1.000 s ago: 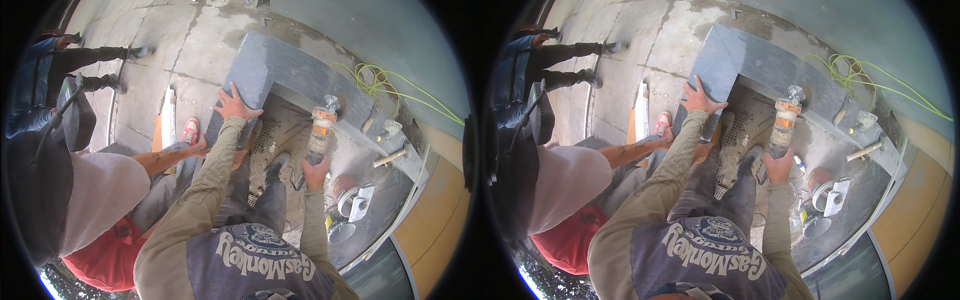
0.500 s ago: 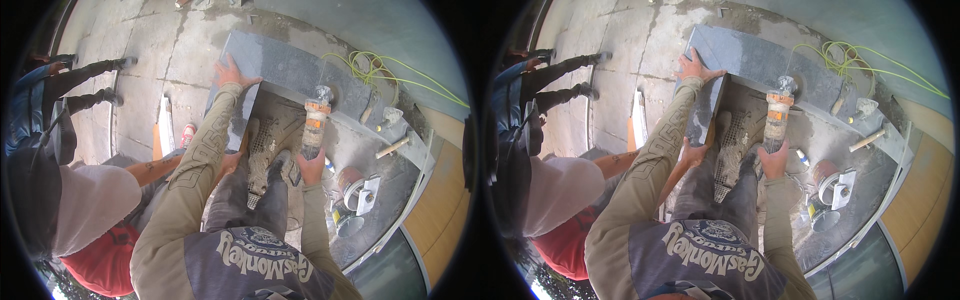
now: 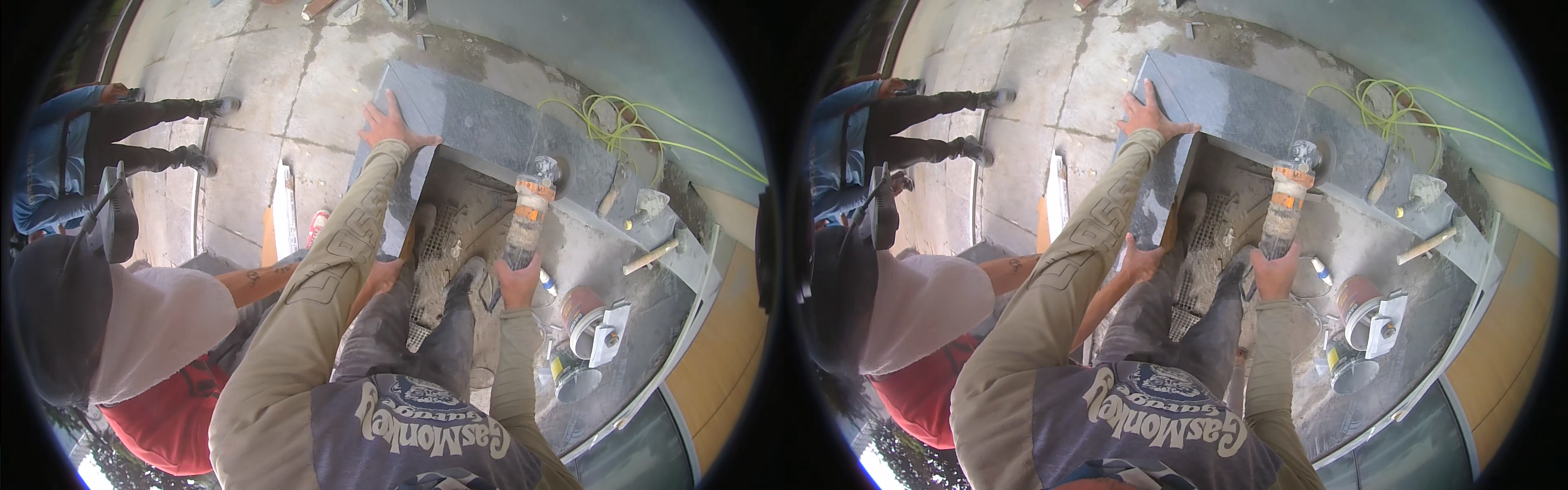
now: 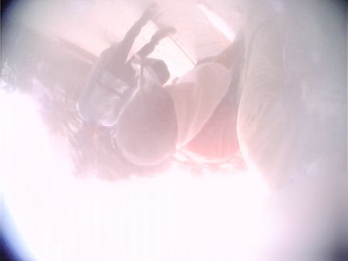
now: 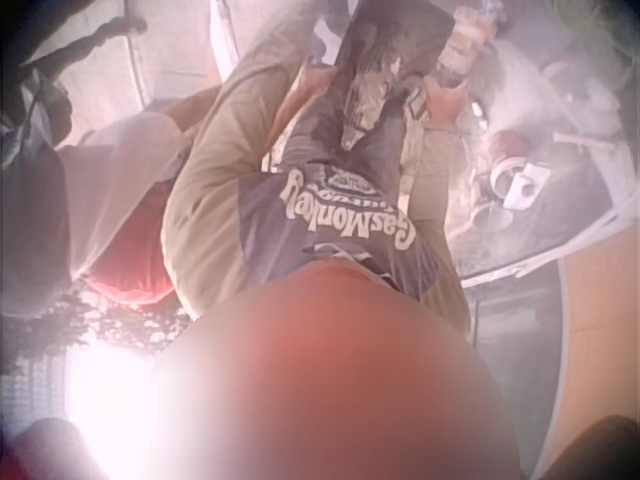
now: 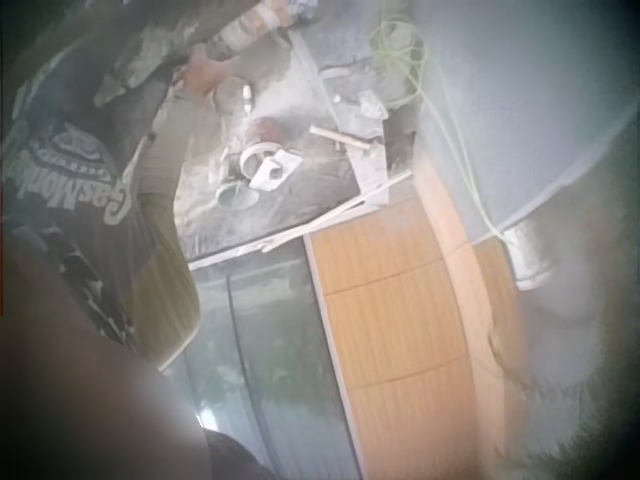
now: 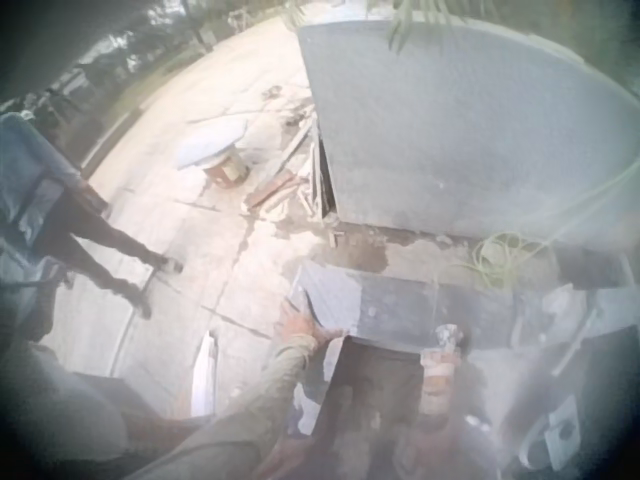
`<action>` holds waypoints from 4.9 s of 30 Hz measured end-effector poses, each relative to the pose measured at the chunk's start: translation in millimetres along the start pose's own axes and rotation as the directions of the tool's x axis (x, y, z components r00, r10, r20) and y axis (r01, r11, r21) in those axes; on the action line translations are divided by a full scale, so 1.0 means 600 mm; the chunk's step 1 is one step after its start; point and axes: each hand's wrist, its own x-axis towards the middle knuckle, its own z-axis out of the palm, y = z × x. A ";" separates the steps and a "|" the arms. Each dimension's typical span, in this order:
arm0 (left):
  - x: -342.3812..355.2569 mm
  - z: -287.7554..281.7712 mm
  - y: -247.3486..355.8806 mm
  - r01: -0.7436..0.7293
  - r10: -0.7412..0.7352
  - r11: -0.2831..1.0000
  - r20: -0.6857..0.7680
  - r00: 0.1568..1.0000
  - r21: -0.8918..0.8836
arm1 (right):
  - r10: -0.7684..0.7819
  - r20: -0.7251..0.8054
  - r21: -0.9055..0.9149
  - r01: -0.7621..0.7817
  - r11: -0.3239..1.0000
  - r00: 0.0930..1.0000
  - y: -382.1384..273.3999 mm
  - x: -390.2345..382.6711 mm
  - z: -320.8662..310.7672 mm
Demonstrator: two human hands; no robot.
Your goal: The person positions a large stone tile onto a prepared surface with assistance from two coworkers. They use a power grinder to cut and shape the tile, apply adhesive, and measure the tile with a tape measure. The team collaborates to align and secure the tile in place.
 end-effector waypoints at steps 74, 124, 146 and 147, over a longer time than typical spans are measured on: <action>-0.197 0.058 -0.118 0.164 -0.160 0.986 0.118 0.980 -0.033 | -0.223 0.248 -0.090 0.251 0.964 0.943 -0.178 0.147 0.287; 0.109 0.018 -0.057 0.221 0.032 0.057 0.223 0.974 -0.974 | -0.244 0.332 -0.291 0.346 0.892 0.911 -0.163 0.252 0.446; 0.126 0.015 -0.051 0.385 -0.100 0.267 0.372 0.923 -0.884 | -0.147 0.407 -0.332 0.296 0.896 0.901 -0.168 0.243 0.412; 0.121 0.014 -0.046 0.387 -0.111 0.278 0.370 0.922 -0.879 | -0.139 0.411 -0.334 0.291 0.897 0.901 -0.168 0.244 0.408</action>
